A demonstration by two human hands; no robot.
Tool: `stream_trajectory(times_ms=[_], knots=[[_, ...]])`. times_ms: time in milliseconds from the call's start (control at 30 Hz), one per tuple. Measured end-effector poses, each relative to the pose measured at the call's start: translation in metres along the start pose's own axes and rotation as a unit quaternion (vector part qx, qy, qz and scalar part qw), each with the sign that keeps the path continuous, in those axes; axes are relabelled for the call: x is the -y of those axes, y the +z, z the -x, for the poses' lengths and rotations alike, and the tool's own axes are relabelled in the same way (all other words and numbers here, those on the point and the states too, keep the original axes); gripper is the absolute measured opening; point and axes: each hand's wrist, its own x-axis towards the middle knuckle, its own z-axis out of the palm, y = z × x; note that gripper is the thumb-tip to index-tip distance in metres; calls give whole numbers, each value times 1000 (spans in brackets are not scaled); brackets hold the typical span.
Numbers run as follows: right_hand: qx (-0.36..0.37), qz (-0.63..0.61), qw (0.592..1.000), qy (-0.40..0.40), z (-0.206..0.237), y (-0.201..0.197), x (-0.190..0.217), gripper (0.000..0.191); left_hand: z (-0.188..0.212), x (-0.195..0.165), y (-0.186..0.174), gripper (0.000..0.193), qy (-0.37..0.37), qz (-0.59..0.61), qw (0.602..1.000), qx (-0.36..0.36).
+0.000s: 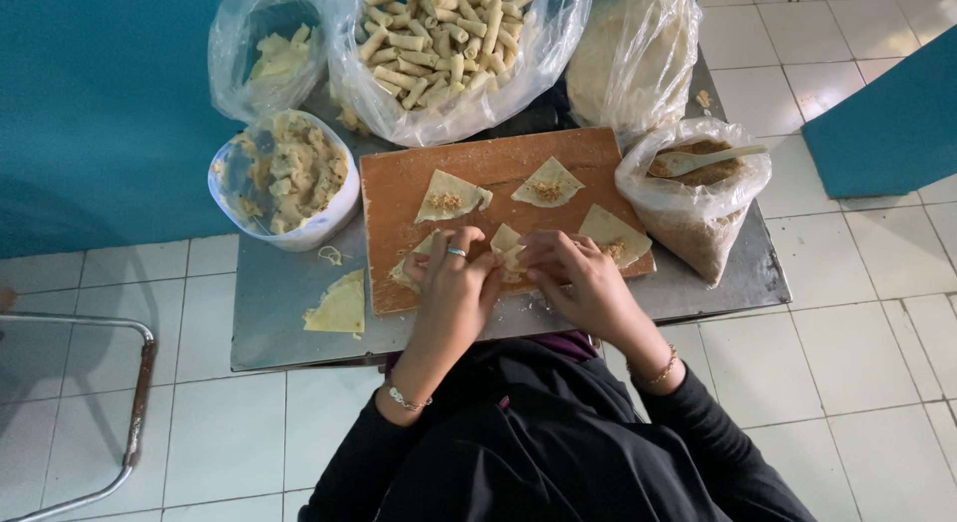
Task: The person sits at a small metal table and spoons brown filling from a plastic bag onto triangular dough wrappers laid on a wooden board, then folds the wrappers over the filling into filled pastries and sets the folded pieces aside. Bags of already rolled dough pieces and a bowl of dough sit on the table.
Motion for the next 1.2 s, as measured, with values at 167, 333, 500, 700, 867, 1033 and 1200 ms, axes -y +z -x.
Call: stream_trajectory(times_ms=[167,333,500,700,867,1033,1200], knots=[[40,1,998,-41,-5,-11,-1,50,-6,8,-16,27,34,3,998,48],[49,24,998,-12,-10,-5,0,43,-13,10,-24,28,35,-13,995,92],[21,-20,999,31,-16,1,0,32,-13,9,-22,30,35,-5,995,90],[49,-99,989,94,-21,-4,1,25,-8,12,-4,20,49,-8,999,6],[66,-104,984,127,-20,-7,3,24,-10,11,6,15,-8,34,999,-25],[-17,-42,999,-11,-21,3,3,16,-17,4,5,15,-79,26,997,-3],[-13,41,997,57,-21,9,3,13,-16,2,0,11,-36,-1,999,-13]])
